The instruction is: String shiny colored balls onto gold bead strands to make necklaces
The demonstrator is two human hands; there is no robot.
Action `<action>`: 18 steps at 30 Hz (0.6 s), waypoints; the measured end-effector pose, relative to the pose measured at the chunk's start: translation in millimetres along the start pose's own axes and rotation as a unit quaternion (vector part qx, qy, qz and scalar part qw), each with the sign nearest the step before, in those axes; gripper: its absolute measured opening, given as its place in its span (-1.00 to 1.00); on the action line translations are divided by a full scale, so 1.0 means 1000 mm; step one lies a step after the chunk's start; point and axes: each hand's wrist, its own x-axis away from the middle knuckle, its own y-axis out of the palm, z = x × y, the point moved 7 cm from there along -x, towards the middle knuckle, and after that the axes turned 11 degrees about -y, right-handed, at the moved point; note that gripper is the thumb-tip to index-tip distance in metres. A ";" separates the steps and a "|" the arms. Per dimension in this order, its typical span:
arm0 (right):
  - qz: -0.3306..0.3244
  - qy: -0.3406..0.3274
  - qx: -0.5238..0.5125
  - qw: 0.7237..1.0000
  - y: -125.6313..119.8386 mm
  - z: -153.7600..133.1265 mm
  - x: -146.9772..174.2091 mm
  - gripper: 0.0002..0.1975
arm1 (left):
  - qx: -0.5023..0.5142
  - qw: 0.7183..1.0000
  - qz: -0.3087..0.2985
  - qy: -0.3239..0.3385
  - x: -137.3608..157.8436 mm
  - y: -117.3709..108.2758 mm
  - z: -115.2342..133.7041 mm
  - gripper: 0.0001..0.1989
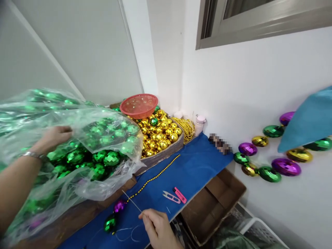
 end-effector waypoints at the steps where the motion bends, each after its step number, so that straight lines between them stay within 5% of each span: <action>1: -0.002 0.006 -0.003 1.000 -0.001 0.002 0.000 -0.69 | -0.005 0.999 0.026 -0.022 0.007 -0.008 0.008 -0.78; 3: 0.003 0.012 -0.005 1.000 -0.003 0.004 0.000 -0.69 | 0.021 0.986 0.148 -0.066 0.037 -0.030 0.032 -0.67; 5: 0.017 0.011 -0.004 1.000 -0.004 0.004 -0.002 -0.68 | 0.097 0.970 0.213 0.064 0.085 -0.034 0.082 -0.60; 7: 0.041 0.001 -0.004 0.999 -0.006 0.001 -0.003 -0.66 | 0.122 0.924 0.065 0.357 0.148 -0.001 0.147 -0.55; 8: 0.052 -0.005 -0.003 0.999 -0.008 0.000 -0.003 -0.66 | 0.091 0.892 -0.046 0.440 0.177 0.025 0.167 -0.51; 10: 0.071 -0.010 0.000 0.997 -0.012 0.000 -0.001 -0.65 | 0.043 0.849 -0.161 0.501 0.212 0.060 0.182 -0.43; 13: 0.084 0.004 0.003 0.996 -0.018 0.006 0.004 -0.67 | -0.017 0.862 -0.176 0.475 0.194 0.083 0.168 -0.43; 18: 0.075 0.041 -0.013 0.996 -0.012 0.015 0.007 -0.67 | -0.102 0.948 -0.030 0.299 0.082 0.085 0.093 -0.53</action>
